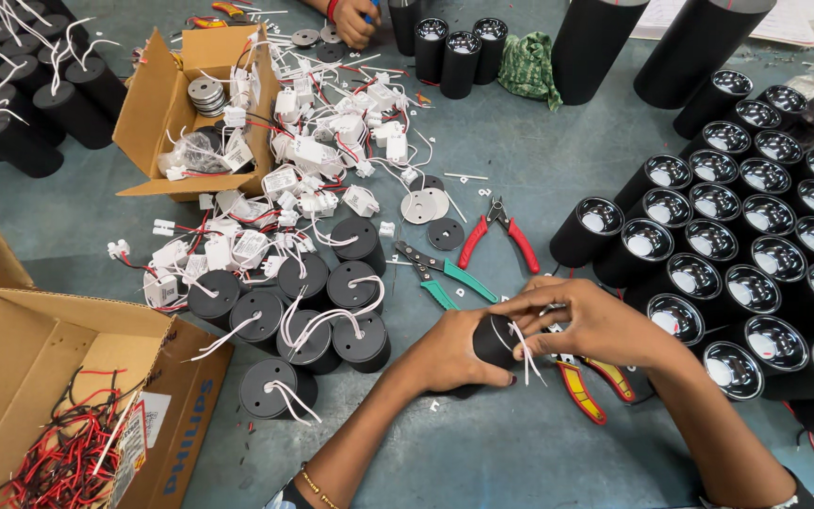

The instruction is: The person threads white wires through the hole in a black cylindrical lamp housing cap and attaches a white LED driver component to it, working through multiple housings one at a time on the workbench. They occasionally use pliers and place finished caps with the growing stack of assembled housings.

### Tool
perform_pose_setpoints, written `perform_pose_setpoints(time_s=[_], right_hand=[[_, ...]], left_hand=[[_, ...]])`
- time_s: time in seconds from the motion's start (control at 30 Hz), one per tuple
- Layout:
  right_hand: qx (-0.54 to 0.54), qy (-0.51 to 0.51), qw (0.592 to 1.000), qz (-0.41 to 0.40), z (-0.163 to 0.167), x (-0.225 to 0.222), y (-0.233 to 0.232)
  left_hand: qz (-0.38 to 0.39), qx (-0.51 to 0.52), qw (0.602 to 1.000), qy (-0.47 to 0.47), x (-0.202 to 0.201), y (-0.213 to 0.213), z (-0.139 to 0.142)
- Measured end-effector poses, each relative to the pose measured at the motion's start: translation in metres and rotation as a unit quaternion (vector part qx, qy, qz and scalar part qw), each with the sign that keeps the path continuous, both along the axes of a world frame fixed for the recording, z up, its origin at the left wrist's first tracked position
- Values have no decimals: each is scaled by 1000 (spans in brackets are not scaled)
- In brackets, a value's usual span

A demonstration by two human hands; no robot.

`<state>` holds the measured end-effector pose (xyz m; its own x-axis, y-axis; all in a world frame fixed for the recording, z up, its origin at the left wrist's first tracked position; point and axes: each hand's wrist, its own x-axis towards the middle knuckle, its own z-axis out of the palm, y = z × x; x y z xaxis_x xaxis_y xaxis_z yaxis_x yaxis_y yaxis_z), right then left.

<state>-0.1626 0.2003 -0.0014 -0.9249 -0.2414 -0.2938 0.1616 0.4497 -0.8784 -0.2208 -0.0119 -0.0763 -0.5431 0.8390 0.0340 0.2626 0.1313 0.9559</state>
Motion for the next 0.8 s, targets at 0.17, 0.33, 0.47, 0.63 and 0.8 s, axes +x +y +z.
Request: perform_pose_setpoints(time_s=[0.17, 0.33, 0.47, 0.63, 0.8], right_hand=[[84, -1, 994, -70, -6, 5, -9], [107, 120, 987, -28, -6, 8, -13], [61, 145, 986, 50, 1, 5, -7], [19, 128, 981, 143, 10, 1, 8], [-17, 15, 998, 66, 3, 0, 5]], left_hand=[[15, -29, 999, -20, 1, 1, 0], [8, -25, 999, -36, 0, 1, 1], [5, -25, 999, -26, -1, 0, 2], [0, -7, 1000, -23, -1, -1, 2], [2, 6, 1000, -13, 1, -2, 0]])
